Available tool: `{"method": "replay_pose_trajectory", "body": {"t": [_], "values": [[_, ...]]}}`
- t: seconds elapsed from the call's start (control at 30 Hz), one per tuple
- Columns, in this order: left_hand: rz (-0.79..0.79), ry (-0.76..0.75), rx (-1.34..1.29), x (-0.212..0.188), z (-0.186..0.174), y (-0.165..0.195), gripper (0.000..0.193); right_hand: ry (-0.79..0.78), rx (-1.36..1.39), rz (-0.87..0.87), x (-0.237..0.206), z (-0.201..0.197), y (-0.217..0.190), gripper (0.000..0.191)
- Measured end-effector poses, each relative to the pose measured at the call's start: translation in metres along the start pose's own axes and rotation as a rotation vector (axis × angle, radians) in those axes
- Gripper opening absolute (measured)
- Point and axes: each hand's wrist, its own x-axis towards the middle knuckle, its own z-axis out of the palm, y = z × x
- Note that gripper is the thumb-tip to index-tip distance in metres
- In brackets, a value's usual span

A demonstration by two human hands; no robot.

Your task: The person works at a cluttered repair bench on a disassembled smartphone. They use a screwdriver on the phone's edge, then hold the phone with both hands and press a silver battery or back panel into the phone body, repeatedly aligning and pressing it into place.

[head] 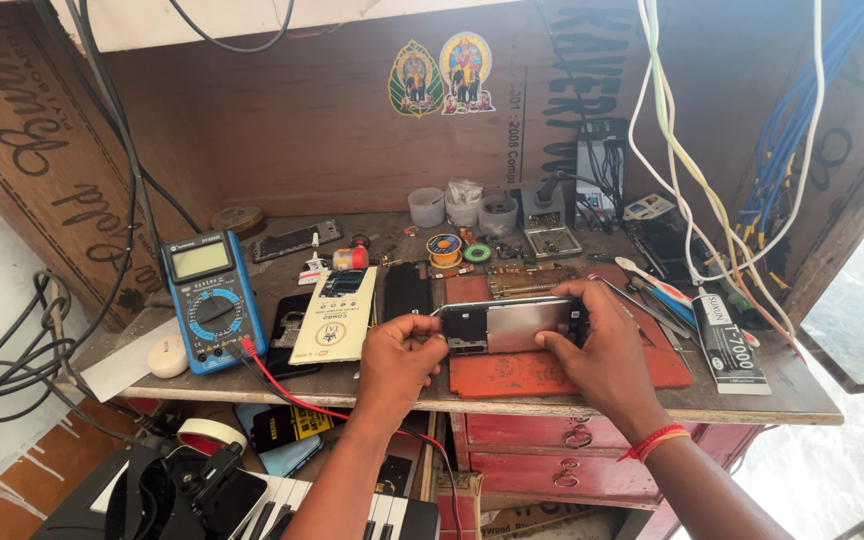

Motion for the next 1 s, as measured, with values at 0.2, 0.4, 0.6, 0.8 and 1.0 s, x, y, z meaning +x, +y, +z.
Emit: {"method": "replay_pose_trajectory", "body": {"t": [0.2,0.4,0.6,0.8,1.0], "values": [[-0.001,0.005,-0.012,0.0010,0.0003,-0.0012,0.017,0.004,0.001,-0.013,0.0001,-0.0001,0.0004,0.051],[0.037,-0.027,-0.005,0.0006,-0.0009,-0.0014,0.021,0.009,-0.010,-0.028,0.0000,-0.0003,0.0008,0.052],[-0.015,0.028,0.011,0.0000,0.0016,0.0002,0.017,0.001,-0.014,0.000,0.0003,0.0001,0.0003,0.052],[0.038,-0.006,0.032,-0.0006,0.0001,-0.0008,0.020,-0.004,-0.006,-0.001,0.0003,-0.0004,-0.0003,0.051],[0.002,0.006,0.024,-0.0009,0.0000,-0.0001,0.020,0.009,-0.016,-0.033,0.0003,0.0002,0.0000,0.052]]}}
